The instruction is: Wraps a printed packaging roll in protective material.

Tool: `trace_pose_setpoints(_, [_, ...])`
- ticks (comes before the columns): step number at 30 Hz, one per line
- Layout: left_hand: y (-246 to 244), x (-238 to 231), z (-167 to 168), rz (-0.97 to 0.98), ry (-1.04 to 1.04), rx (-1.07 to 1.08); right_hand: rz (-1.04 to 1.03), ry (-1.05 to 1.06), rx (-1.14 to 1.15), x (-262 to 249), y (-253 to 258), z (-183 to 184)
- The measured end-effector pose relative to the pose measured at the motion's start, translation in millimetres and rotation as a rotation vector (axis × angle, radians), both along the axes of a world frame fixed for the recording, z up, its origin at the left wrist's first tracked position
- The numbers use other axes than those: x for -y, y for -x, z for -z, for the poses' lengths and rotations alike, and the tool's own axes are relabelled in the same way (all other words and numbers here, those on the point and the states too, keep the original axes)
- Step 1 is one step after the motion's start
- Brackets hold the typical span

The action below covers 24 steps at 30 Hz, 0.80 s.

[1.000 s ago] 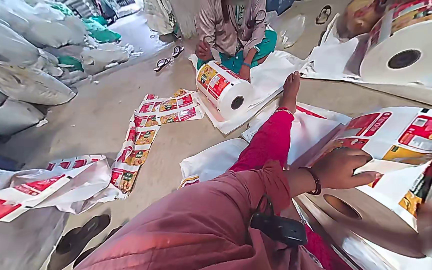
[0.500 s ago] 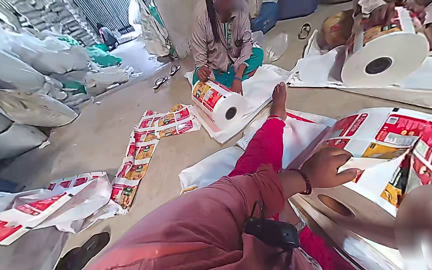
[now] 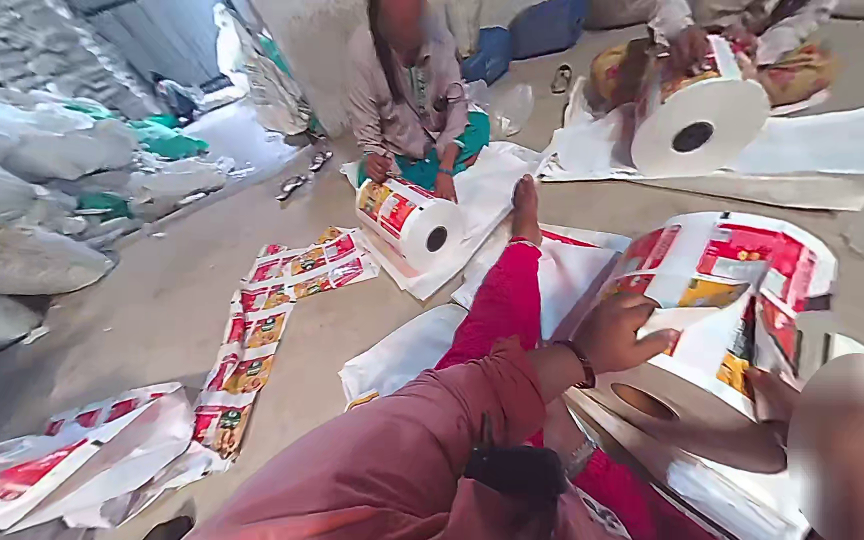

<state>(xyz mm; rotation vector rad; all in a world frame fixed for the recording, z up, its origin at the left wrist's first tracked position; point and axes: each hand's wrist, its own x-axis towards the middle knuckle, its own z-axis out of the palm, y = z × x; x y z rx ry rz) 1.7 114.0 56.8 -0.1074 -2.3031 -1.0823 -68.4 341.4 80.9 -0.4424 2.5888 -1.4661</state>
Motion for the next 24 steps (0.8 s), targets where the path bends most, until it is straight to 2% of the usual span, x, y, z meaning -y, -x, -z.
trace_pose_setpoints(4, [5.7,-3.4,5.8,0.016,-0.009,0.026,0.045,-0.063,-0.006,-2.0,-4.8,-9.1])
trace_pose_setpoints(8, [-1.6,2.5,1.6,-0.004,0.003,-0.022,0.012,-0.002,0.0,3.7,-3.2,-2.2])
trace_pose_setpoints(11, [0.1,0.2,-0.6,0.02,-0.024,0.043,0.041,0.048,0.039,0.9,-3.7,-4.8])
trace_pose_setpoints(15, [-0.9,1.2,-3.3,0.019,-0.022,0.097,0.056,0.041,0.059,-0.3,-3.2,-2.9])
trace_pose_setpoints(24, [-3.1,2.8,-4.0,0.027,-0.004,0.068,0.057,0.06,0.053,2.0,-3.9,-1.4])
